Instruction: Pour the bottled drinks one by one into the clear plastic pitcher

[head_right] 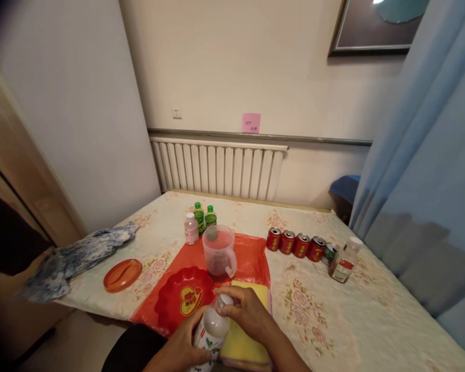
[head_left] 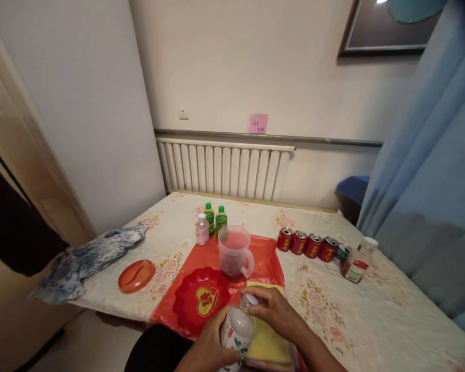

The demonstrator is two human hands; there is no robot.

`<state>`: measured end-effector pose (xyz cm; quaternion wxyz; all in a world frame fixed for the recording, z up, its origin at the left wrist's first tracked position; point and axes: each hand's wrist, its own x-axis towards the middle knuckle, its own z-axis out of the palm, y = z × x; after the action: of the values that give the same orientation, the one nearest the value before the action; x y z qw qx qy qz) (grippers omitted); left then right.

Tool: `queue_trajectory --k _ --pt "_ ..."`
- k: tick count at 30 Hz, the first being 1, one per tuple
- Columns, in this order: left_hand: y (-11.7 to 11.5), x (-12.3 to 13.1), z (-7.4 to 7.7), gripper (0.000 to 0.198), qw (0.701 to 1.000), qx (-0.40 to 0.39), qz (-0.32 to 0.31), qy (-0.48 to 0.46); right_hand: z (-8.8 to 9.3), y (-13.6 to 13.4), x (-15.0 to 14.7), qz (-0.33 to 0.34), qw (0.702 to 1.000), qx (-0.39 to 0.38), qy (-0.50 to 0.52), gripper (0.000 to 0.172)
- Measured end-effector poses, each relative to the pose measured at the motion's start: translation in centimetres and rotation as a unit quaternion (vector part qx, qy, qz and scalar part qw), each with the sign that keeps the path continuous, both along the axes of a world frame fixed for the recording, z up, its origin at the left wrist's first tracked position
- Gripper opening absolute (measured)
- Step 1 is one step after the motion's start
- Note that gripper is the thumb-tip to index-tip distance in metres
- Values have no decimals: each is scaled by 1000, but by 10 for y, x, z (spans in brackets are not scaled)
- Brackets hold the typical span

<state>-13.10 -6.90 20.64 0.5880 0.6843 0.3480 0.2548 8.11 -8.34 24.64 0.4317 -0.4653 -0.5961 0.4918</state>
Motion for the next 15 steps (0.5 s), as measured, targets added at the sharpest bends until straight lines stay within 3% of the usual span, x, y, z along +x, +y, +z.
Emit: queue_trajectory --k 4,9,12,15 --pt "5 -3 7 74 999 26 22 15 19 4 -4 6 999 24 -40 39" --pt "15 -8 25 66 996 81 26 41 39 12 -12 6 995 61 -81 48" --pt "25 -16 27 70 994 89 42 40 35 16 -16 -1 998 44 -35 69" --pt "45 -31 24 74 987 102 111 54 22 19 -11 -38 999 19 10 76"
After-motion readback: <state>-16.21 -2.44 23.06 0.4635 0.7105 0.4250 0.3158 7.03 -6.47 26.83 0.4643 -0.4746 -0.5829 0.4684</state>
